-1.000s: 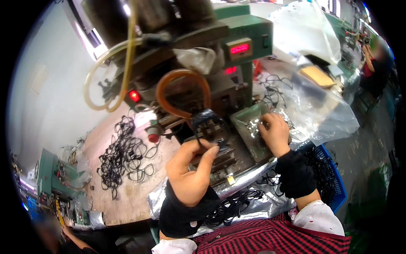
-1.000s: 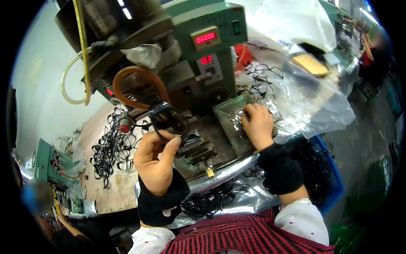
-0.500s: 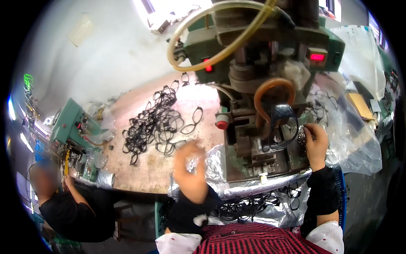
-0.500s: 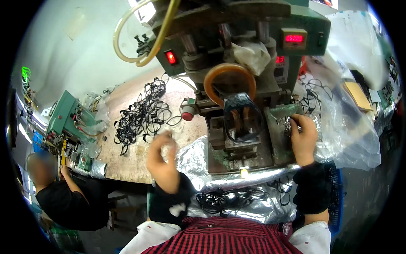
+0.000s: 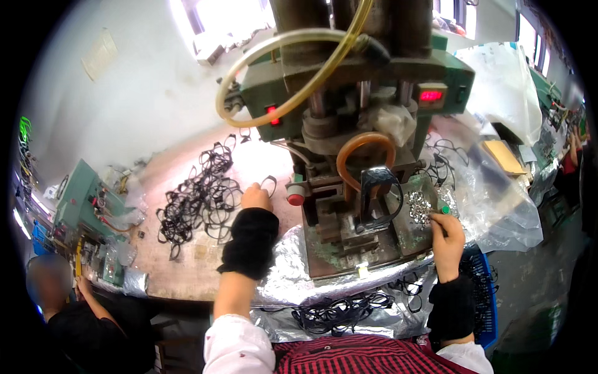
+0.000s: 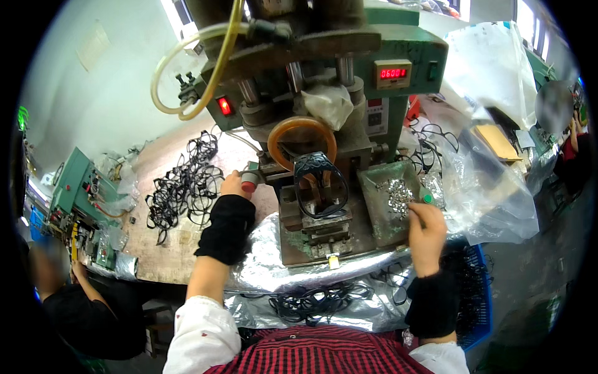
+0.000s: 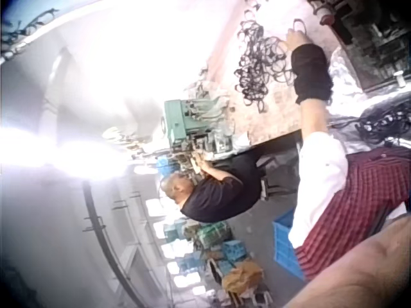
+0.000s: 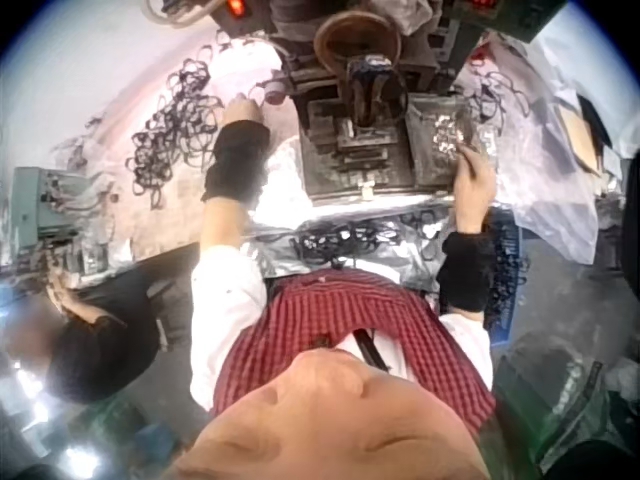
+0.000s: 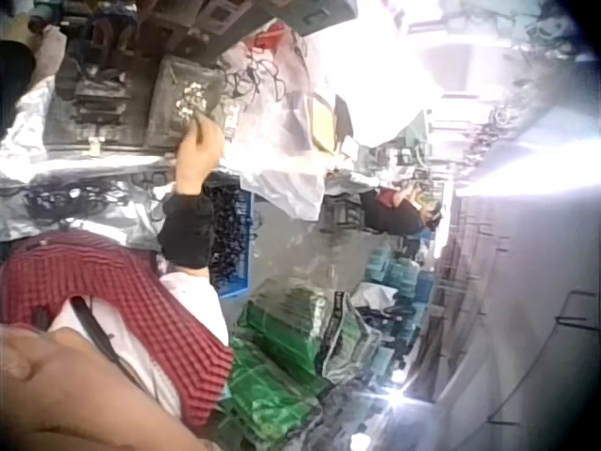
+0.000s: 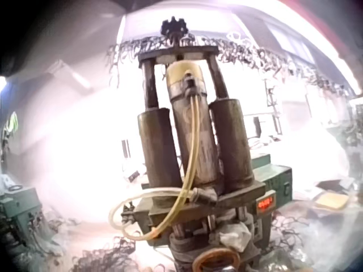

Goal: The person repeatedly picks up black cables and small metallic components, places them into a press machine, and removes the assembled units. The person works continuously at a bench in a factory setting, handling items one at a time.

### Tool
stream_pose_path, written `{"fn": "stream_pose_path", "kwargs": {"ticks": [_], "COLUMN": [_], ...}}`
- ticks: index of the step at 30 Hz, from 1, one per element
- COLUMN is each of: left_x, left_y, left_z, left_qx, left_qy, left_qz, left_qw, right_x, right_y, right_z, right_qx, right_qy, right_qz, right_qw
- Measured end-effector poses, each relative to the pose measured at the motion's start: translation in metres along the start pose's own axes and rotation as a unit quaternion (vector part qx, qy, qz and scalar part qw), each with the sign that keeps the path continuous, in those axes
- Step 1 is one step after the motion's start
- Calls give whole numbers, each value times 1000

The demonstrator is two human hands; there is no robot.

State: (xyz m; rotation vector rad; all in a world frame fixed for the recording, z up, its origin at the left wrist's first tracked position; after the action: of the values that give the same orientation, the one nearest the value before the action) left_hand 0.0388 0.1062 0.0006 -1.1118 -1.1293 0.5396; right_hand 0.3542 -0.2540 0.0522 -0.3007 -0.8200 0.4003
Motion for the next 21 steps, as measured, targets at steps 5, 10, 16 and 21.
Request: {"fn": "stream_pose_path", "kwargs": {"ticks": [5, 10, 16, 21], "left_x": [-31, -56, -107, -99], "left_y": [-62, -108, -117, -155], "left_z": [-25, -42, -60, -85], "left_qx": [-263, -655, -729, -766], "left_qy": [28, -93, -230, -144], "left_qz": [-111, -66, -64, -218], "left_qw": [958, 747, 642, 588], "right_x": [-21, 18, 15, 18], "right_y": [-28, 27, 71, 68], "right_z": [-5, 67, 98, 102], "right_qx": [122, 306, 418, 462], "right_qy": [163, 131, 178, 228], "right_qz": [3, 98, 93, 112], "right_qw": [979, 938, 886, 850]}}
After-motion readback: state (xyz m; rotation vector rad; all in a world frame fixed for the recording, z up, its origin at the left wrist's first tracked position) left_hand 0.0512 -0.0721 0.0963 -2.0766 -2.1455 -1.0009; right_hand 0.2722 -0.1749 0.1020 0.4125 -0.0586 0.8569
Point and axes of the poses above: each hand's wrist, its own x-axis towards the middle knuckle, its own y-axis out of the palm, z = x × y, the point moved 1 cm from there along x, towards the middle knuckle, and after that the axes turned 6 degrees about -z, right-handed, at the moved point
